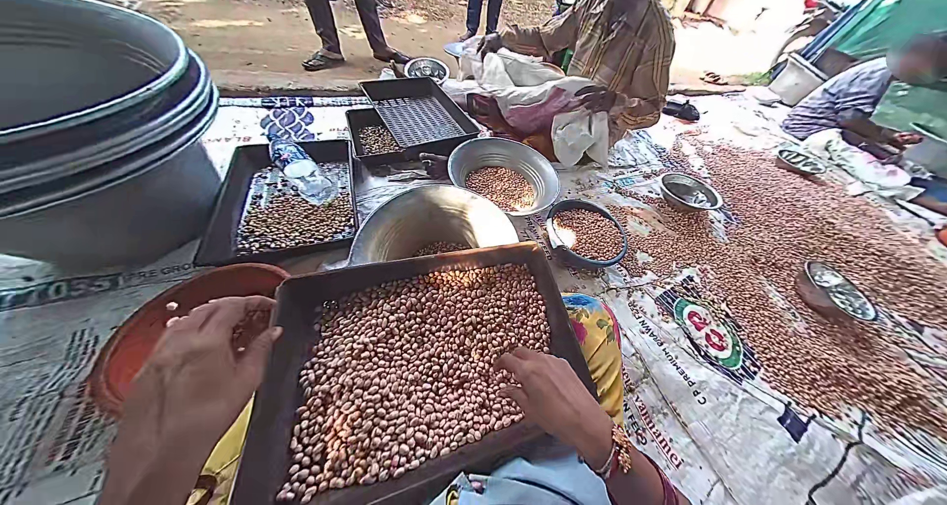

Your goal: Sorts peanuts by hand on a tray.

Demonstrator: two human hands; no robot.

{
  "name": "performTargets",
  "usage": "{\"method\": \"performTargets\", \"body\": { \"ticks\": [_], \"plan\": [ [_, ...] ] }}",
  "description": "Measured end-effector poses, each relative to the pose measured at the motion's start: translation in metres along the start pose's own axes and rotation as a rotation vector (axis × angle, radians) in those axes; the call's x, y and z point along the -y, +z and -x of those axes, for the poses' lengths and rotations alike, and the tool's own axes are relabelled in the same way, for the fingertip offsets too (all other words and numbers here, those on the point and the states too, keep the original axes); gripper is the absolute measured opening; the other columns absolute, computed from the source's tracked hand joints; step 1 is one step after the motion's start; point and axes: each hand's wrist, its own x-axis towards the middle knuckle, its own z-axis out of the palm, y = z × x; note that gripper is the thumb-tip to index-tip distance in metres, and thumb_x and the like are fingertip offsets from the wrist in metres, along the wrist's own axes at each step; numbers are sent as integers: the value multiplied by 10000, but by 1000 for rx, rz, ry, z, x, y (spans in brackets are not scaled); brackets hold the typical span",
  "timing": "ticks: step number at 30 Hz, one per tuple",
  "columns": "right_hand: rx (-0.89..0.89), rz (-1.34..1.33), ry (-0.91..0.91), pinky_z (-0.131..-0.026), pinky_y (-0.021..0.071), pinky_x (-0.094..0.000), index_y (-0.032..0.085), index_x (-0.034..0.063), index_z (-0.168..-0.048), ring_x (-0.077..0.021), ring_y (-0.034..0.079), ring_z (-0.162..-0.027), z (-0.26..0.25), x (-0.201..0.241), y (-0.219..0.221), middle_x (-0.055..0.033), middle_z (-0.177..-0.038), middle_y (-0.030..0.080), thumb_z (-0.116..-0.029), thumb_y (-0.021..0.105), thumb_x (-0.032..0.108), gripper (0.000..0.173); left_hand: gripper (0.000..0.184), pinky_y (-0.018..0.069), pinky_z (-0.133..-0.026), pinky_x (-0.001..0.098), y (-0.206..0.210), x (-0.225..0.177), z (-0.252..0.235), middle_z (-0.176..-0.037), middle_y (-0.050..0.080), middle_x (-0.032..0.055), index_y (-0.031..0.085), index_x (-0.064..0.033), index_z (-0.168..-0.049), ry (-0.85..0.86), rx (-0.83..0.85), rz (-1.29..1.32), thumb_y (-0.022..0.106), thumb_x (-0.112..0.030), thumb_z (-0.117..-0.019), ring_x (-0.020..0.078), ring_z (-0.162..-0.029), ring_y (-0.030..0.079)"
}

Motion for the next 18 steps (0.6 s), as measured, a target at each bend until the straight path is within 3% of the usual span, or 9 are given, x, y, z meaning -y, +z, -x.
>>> {"method": "performTargets", "body": {
  "ticks": [3,5,7,11,14,16,18],
  "plan": [
    [16,7,150,-924,535,-560,630,119,-1366,-381,662,-1134,-5,-10,-13,-191,-1299,649,-997,663,263,398,337,568,-835,624,4,-28,25,-1106,730,162,672,-78,-1264,12,314,216,700,-208,-954,359,-960,724],
    [33,17,275,-969,518,-573,546,118,-1458,-400,638,-1184,-7,-17,-22,-210,-1382,596,-987,680,270,513,383,587,-793,541,7,-38,39,-1038,761,72,679,-152,-1304,-15,651,277,731,-276,-945,258,-857,736],
    [30,29,384,-997,504,-570,465,110,-1520,-406,622,-1215,-10,-23,-28,-217,-1416,569,-993,678,281,593,416,560,-806,528,8,-45,47,-983,772,44,670,-188,-1336,-63,881,206,725,-358,-960,238,-824,725],
    [65,69,488,-975,511,-570,483,62,-1476,-401,672,-1129,-17,-37,-25,-220,-1221,686,-992,684,312,581,519,505,-954,617,23,-67,58,-1061,756,152,659,-106,-1342,-175,1030,30,727,-437,-948,365,-1018,709],
    [236,77,490,-932,518,-607,557,46,-1383,-416,683,-1077,-22,-36,-11,-222,-1117,711,-958,725,328,537,636,498,-953,612,46,-98,61,-1088,688,249,568,19,-1318,-223,1051,-53,748,-442,-919,442,-1084,659],
    [341,120,429,-905,523,-612,595,45,-1321,-426,680,-1071,-22,-29,2,-228,-1114,706,-934,747,355,518,690,507,-940,599,59,-114,60,-1106,678,260,485,29,-1401,-221,1044,-54,738,-404,-926,444,-1091,659],
    [398,177,407,-936,513,-606,557,41,-1379,-431,658,-1134,-23,-17,9,-240,-1192,681,-937,739,385,589,707,514,-930,592,70,-126,57,-1090,679,253,445,11,-1432,-199,1048,19,741,-390,-931,439,-1070,666]
  ]
}}
